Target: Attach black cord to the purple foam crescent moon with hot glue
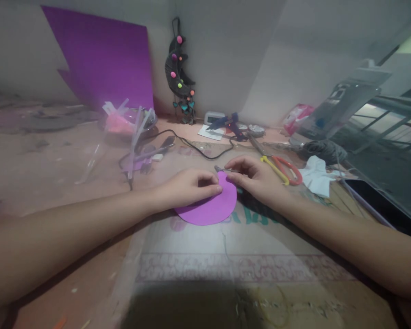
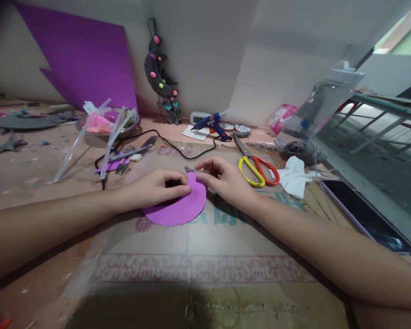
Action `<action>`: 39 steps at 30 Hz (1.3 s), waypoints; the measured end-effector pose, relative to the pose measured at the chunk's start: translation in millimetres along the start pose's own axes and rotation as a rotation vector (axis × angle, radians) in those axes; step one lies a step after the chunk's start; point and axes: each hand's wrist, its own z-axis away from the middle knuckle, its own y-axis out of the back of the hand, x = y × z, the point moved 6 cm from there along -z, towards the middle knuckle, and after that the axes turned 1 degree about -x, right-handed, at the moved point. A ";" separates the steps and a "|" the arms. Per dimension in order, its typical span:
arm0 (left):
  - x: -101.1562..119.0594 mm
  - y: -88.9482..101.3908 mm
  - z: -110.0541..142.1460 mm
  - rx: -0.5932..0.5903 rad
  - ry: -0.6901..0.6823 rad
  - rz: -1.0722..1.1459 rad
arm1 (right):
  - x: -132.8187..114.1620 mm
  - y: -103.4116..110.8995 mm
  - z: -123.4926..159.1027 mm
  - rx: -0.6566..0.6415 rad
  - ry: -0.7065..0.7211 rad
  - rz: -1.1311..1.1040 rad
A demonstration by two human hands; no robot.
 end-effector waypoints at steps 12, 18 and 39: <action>1.7 -1.2 -0.7 -0.006 -0.015 -0.017 | -0.2 0.8 3.5 -0.009 -0.046 0.065; 3.7 -0.8 0.0 -0.005 -0.044 -0.043 | -6.2 1.1 3.1 -0.013 0.045 0.158; 13.2 -4.9 2.3 -0.056 -0.160 -0.180 | -4.3 -9.9 6.7 -0.167 -0.021 0.047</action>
